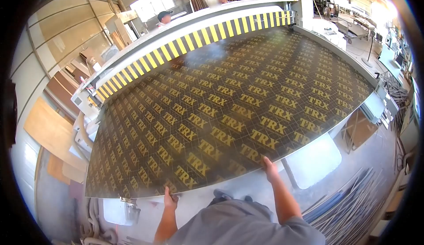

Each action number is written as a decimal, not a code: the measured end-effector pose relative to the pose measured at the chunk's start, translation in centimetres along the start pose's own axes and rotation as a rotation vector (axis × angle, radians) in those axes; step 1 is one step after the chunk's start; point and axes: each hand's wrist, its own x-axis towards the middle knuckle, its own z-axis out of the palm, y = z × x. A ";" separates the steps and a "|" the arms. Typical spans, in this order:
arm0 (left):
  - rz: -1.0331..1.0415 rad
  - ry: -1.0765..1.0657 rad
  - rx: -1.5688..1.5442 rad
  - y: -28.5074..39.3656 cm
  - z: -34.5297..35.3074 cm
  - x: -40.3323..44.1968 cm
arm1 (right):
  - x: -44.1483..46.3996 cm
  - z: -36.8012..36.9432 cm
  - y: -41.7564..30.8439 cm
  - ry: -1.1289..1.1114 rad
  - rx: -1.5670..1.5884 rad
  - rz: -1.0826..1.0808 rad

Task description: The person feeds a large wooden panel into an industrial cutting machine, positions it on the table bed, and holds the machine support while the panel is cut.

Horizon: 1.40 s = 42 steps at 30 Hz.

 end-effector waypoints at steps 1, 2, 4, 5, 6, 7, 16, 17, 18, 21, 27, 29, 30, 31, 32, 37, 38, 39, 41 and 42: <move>0.000 0.013 0.001 0.0 0.2 -0.2 | -0.1 -0.1 0.0 -0.004 0.002 -0.004; 0.000 0.026 0.002 0.0 0.2 -0.2 | -0.1 -0.1 0.0 -0.009 0.004 -0.007; -0.001 -0.014 0.005 0.1 -0.1 -0.3 | -0.2 -0.1 -0.1 -0.012 0.000 -0.008; -0.002 -0.034 0.006 0.1 -0.1 -0.5 | -0.1 -0.2 -0.1 -0.010 -0.007 -0.005; -0.003 -0.028 0.010 0.2 -0.1 -0.6 | 0.0 -0.2 0.0 -0.008 -0.013 -0.002; -0.003 -0.022 0.014 0.3 0.0 -0.7 | 0.0 -0.2 0.0 -0.003 -0.014 0.003; -0.013 -0.040 0.012 0.6 -0.1 -1.0 | 0.0 -0.1 0.2 -0.012 0.010 -0.017; -0.014 -0.046 0.012 0.6 -0.2 -1.0 | -0.1 0.0 0.2 -0.010 0.014 -0.026; -0.012 -0.048 0.015 0.5 -0.2 -0.9 | -0.1 0.0 0.2 -0.008 0.018 -0.035; -0.010 -0.055 0.018 0.6 -0.2 -0.8 | -0.3 0.1 -0.1 -0.012 0.009 -0.011; -0.007 -0.087 0.006 0.5 -0.7 -0.5 | -0.1 -0.1 0.1 -0.010 0.008 0.000; -0.005 -0.098 0.006 0.5 -0.9 -0.5 | 0.0 -0.2 0.2 -0.007 0.002 -0.002; -0.003 -0.093 0.005 0.5 -0.9 -0.4 | 0.1 -0.3 0.2 -0.005 -0.001 -0.003; -0.002 -0.087 0.004 0.4 -0.9 -0.4 | 0.2 -0.3 0.3 -0.013 0.000 -0.006; -0.001 -0.082 0.003 0.4 -0.9 -0.4 | 0.2 -0.4 0.3 -0.021 0.001 -0.009; -0.009 -0.037 0.001 0.4 -0.6 -0.4 | 0.1 -0.4 0.1 -0.016 -0.009 0.009; -0.010 -0.011 0.000 0.4 -0.4 -0.3 | -0.1 -0.3 -0.1 -0.010 -0.006 0.009; -0.001 -0.016 0.006 0.5 -0.4 -0.4 | -0.3 -0.1 -0.2 -0.004 -0.003 0.010; 0.016 -0.026 0.016 0.5 -0.4 -0.5 | -0.3 0.0 -0.2 0.000 -0.001 0.008; 0.009 -0.028 0.006 0.5 -0.4 -0.5 | -0.1 -0.2 -0.1 0.002 -0.001 0.007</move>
